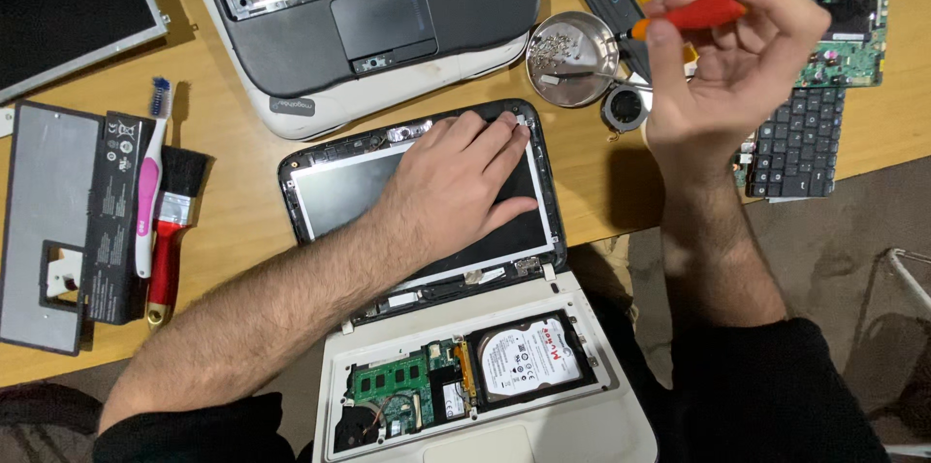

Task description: The person uses a screwdriver to fasten screws into the bezel of a laptop screen. They then pick up a white plastic cover and attach it to the laptop's screen assembly, aligning it with the frame.

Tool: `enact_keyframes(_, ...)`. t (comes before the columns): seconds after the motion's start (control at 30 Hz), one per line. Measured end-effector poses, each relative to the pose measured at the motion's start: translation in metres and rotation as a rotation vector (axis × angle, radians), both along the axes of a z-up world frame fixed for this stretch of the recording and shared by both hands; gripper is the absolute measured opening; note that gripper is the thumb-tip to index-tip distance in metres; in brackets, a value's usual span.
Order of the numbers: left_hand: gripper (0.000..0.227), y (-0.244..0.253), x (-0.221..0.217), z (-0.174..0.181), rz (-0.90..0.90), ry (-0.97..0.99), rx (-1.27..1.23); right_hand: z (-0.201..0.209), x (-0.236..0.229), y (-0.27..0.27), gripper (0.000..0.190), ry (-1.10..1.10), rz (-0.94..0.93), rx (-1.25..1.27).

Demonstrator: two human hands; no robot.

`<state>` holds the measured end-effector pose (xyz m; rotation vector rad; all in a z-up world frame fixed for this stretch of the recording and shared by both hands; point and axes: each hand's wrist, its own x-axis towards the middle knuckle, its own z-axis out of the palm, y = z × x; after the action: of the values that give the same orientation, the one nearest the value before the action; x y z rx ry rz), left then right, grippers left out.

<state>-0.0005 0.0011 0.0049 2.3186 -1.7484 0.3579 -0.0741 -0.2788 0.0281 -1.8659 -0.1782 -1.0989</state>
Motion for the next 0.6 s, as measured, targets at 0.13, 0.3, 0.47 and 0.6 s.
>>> enact_keyframes(0.13,0.093,-0.001,0.000,-0.005,0.011,-0.012,0.026,0.000,-0.001,0.002,0.060,0.092,-0.030,0.014)
enact_keyframes(0.3,0.102,-0.002,0.000,-0.002,0.001,-0.028,0.055,0.008,-0.004,0.011,0.053,0.251,-0.024,0.057)
enact_keyframes(0.47,0.106,-0.003,-0.002,0.002,0.006,-0.047,0.074,0.014,-0.006,0.016,0.057,0.295,-0.011,0.095)
enact_keyframes(0.6,0.106,-0.002,-0.002,0.006,0.008,-0.042,0.068,0.008,-0.002,0.013,0.057,0.256,0.044,0.072)
